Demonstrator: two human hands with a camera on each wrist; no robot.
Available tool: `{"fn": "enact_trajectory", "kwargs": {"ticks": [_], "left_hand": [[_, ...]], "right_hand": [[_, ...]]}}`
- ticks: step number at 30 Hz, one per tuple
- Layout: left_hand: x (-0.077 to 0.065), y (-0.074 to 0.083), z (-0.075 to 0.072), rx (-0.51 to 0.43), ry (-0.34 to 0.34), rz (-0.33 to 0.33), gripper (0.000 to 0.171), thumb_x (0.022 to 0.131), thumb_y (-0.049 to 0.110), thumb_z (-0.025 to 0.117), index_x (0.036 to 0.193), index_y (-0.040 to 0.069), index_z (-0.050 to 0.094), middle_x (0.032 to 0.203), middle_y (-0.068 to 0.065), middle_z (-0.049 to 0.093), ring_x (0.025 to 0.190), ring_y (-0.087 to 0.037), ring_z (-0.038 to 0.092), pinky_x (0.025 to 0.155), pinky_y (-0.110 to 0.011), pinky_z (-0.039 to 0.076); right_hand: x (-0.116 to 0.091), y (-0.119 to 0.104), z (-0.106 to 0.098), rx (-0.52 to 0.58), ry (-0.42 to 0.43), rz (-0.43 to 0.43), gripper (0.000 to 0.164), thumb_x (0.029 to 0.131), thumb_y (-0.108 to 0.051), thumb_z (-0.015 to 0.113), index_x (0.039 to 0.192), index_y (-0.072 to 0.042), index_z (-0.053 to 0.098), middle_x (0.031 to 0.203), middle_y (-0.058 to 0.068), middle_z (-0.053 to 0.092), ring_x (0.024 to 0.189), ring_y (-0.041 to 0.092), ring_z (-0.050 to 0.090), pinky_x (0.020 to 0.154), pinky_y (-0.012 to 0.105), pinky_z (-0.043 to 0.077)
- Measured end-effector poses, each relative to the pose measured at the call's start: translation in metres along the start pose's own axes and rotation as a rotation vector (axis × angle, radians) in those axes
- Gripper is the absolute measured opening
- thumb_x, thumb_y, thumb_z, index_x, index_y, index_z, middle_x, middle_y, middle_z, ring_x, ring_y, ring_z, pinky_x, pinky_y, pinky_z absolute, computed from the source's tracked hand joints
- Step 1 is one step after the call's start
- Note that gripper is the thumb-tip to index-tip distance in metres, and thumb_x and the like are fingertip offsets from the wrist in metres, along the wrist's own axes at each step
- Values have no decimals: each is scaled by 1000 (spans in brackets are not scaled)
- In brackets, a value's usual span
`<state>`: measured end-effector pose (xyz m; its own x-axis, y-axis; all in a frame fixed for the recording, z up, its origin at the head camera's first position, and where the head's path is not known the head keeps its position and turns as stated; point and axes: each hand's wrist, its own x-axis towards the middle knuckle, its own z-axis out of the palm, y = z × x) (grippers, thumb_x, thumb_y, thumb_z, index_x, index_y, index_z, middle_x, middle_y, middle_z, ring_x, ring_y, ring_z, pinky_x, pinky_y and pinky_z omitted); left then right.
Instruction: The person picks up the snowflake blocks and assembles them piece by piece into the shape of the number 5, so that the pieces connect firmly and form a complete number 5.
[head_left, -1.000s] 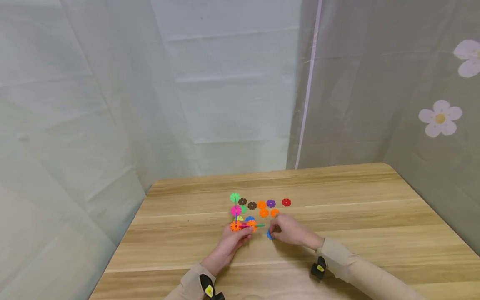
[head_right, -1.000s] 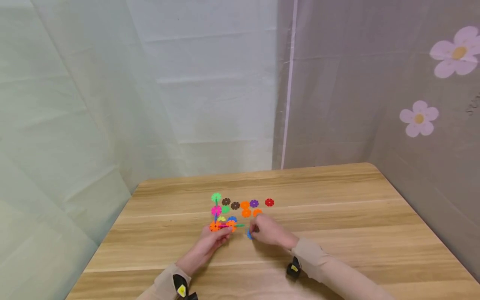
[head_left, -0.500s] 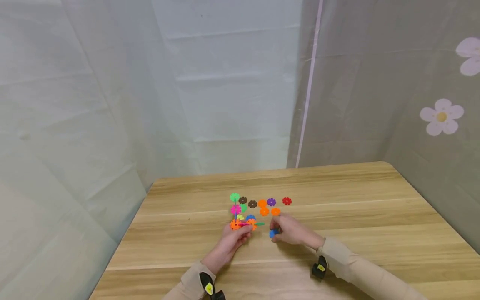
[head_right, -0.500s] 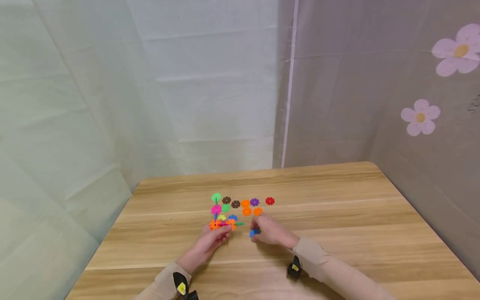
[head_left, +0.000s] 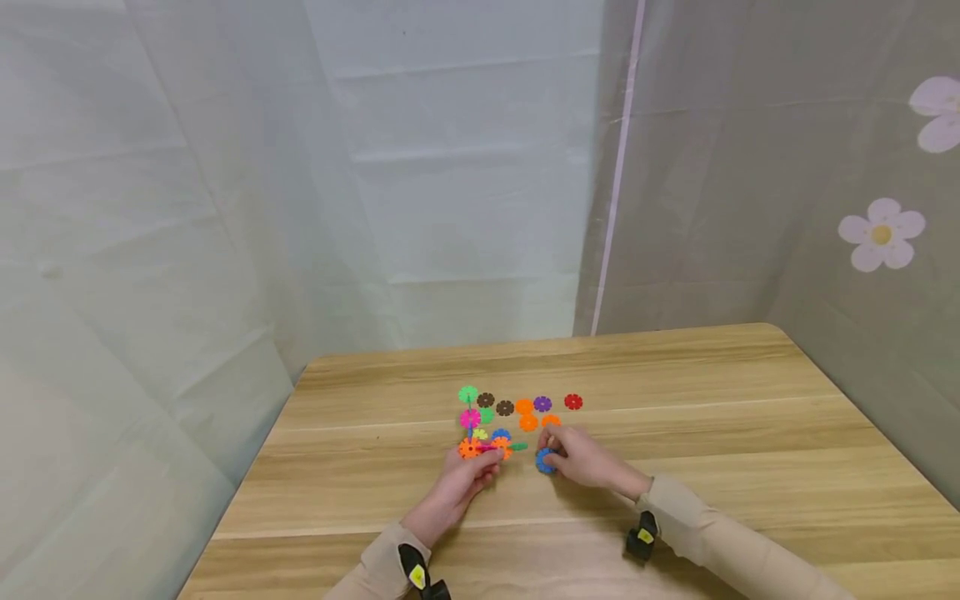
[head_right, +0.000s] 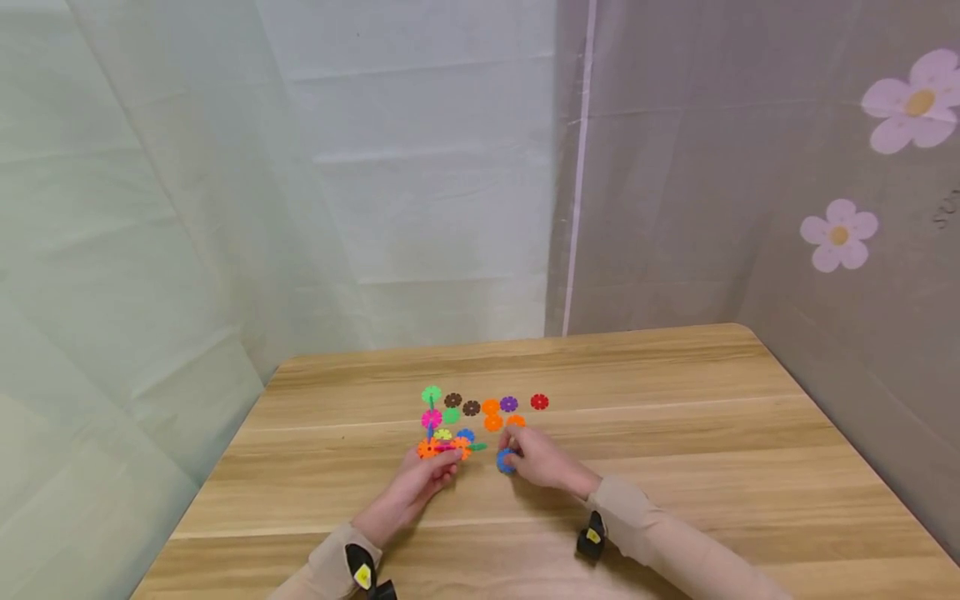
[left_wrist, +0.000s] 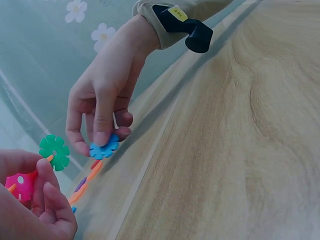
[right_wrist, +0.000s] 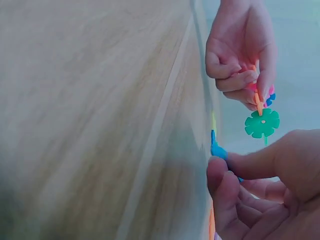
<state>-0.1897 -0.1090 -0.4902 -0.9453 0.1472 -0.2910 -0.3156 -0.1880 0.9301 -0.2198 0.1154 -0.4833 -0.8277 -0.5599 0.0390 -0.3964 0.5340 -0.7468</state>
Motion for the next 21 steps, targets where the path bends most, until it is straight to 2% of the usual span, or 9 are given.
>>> {"fn": "enact_trajectory", "kwargs": {"ticks": [5, 12, 21], "left_hand": [[-1, 1, 0, 17, -5, -8, 21, 86, 10, 70, 103, 2, 59, 79, 2, 66, 69, -6, 58, 65, -17, 50], [0, 0, 0, 31, -12, -11, 20, 86, 12, 71, 100, -1, 63, 80, 2, 67, 70, -7, 60, 68, -18, 52], [4, -3, -1, 24, -9, -11, 18, 85, 10, 71, 98, 1, 61, 80, 1, 67, 69, -6, 60, 66, -18, 52]], "right_hand": [[0, -3, 1, 79, 63, 31, 11, 95, 3, 52, 102, -4, 57, 87, 8, 65, 65, 14, 58, 56, 20, 50], [1, -8, 0, 134, 140, 35, 14, 94, 4, 53, 106, -2, 57, 89, 11, 66, 66, 17, 59, 55, 21, 49], [3, -7, 1, 197, 153, 53, 14, 94, 4, 54, 106, -1, 58, 85, 10, 66, 66, 19, 62, 58, 29, 55]]}}
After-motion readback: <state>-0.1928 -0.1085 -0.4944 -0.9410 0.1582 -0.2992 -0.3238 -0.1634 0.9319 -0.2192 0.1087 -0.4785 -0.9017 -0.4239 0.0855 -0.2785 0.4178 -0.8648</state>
